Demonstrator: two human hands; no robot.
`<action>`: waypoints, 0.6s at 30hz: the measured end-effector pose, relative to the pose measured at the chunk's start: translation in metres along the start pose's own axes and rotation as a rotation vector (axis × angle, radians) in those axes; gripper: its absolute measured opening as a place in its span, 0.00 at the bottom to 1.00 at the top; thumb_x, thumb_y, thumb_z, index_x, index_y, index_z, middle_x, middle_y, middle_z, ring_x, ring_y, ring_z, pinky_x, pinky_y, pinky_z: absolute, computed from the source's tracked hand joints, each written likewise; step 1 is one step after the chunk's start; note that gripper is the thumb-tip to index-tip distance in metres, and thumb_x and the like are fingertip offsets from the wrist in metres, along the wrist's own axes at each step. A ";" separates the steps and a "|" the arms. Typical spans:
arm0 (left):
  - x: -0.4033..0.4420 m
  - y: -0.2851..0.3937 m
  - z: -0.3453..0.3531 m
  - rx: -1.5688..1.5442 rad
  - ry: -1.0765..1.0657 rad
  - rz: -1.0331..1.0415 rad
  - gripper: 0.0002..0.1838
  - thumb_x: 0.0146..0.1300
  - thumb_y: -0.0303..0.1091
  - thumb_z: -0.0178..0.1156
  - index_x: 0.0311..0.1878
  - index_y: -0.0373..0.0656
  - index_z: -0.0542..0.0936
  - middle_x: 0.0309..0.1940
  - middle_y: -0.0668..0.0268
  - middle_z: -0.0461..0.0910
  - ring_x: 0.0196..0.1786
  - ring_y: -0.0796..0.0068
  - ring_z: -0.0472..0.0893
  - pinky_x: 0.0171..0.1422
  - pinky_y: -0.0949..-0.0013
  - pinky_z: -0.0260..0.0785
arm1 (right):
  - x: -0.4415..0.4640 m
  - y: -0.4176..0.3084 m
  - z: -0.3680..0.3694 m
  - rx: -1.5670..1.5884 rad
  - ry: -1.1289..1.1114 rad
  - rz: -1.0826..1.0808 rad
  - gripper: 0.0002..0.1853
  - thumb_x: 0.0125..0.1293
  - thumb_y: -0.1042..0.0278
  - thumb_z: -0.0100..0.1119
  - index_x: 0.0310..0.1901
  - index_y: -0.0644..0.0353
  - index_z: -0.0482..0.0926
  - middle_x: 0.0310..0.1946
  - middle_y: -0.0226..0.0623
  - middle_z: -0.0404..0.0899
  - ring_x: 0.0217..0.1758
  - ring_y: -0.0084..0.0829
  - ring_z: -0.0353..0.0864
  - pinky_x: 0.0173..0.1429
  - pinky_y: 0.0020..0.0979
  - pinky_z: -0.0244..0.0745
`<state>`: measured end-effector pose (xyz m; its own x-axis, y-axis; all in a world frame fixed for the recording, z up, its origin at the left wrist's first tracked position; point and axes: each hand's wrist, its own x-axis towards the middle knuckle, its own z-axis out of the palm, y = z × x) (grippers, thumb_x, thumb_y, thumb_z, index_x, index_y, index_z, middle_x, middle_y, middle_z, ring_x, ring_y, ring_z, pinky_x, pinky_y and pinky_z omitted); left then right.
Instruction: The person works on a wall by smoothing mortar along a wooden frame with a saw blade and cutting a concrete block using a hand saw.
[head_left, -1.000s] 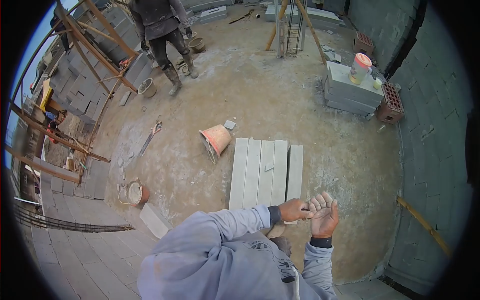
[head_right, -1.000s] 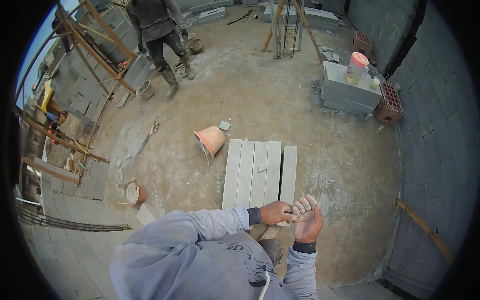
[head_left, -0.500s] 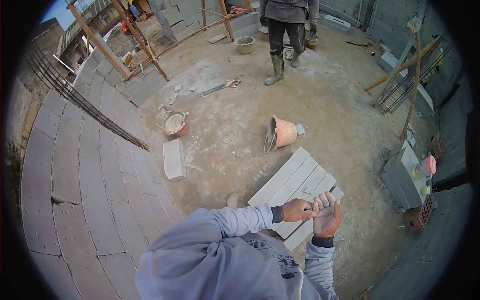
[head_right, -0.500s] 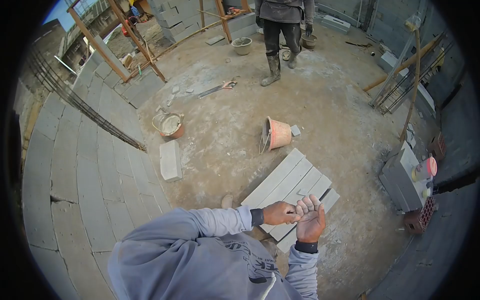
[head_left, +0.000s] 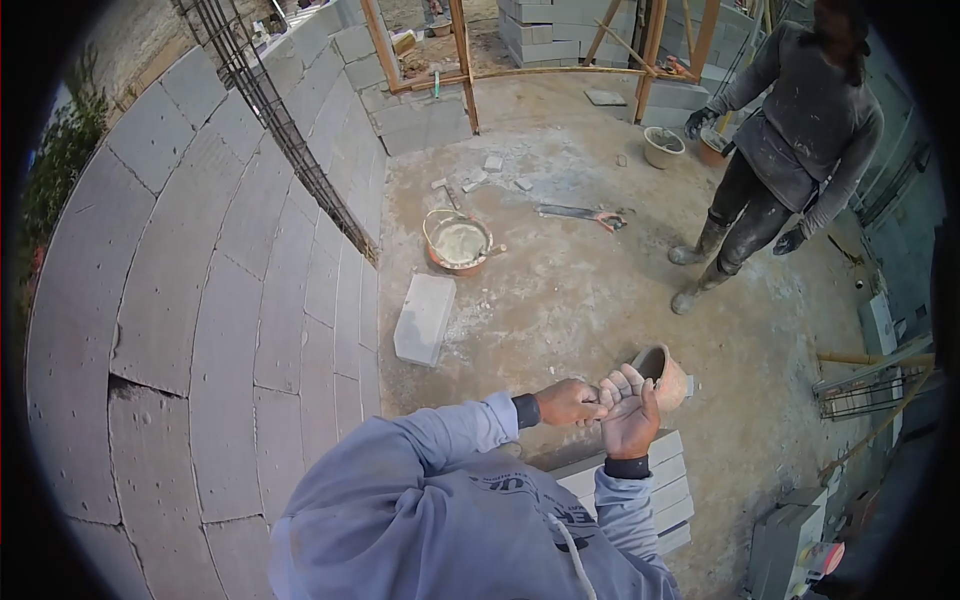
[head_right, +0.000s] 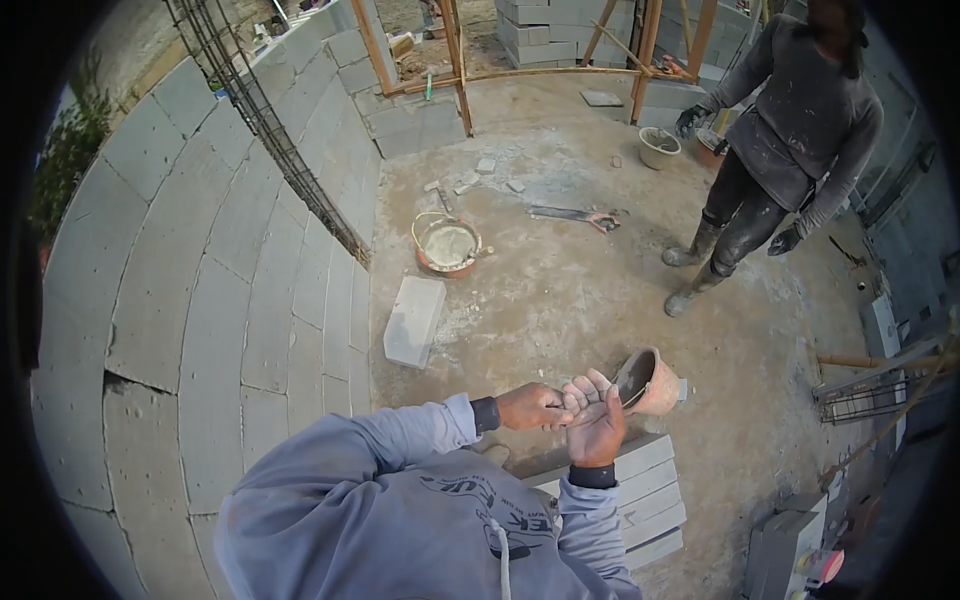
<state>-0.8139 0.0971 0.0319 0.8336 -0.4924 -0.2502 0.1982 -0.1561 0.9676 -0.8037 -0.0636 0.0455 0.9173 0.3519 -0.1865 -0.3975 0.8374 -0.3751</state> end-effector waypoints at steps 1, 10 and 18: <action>-0.002 0.002 -0.019 0.006 0.051 0.003 0.17 0.63 0.44 0.57 0.33 0.36 0.79 0.25 0.65 0.79 0.29 0.76 0.78 0.35 0.71 0.70 | 0.020 0.008 0.008 -0.020 -0.013 0.030 0.21 0.71 0.55 0.46 0.52 0.67 0.71 0.43 0.46 0.79 0.45 0.39 0.81 0.51 0.35 0.78; 0.017 -0.031 -0.123 -0.125 0.423 0.005 0.17 0.63 0.45 0.58 0.32 0.39 0.80 0.22 0.67 0.78 0.26 0.79 0.77 0.32 0.72 0.70 | 0.172 0.055 0.042 -0.131 -0.037 0.329 0.21 0.69 0.55 0.48 0.51 0.69 0.71 0.42 0.49 0.79 0.45 0.43 0.80 0.52 0.38 0.76; 0.141 0.000 -0.259 -0.277 0.580 0.073 0.17 0.64 0.45 0.57 0.30 0.39 0.79 0.21 0.67 0.78 0.27 0.80 0.77 0.32 0.72 0.69 | 0.373 0.038 0.072 -0.314 -0.081 0.362 0.21 0.69 0.56 0.48 0.52 0.67 0.70 0.42 0.45 0.78 0.47 0.40 0.79 0.53 0.37 0.75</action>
<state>-0.5626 0.2491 0.0051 0.9779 0.0610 -0.1998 0.1911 0.1249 0.9736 -0.4743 0.1292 0.0267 0.7129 0.6391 -0.2887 -0.6678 0.4929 -0.5578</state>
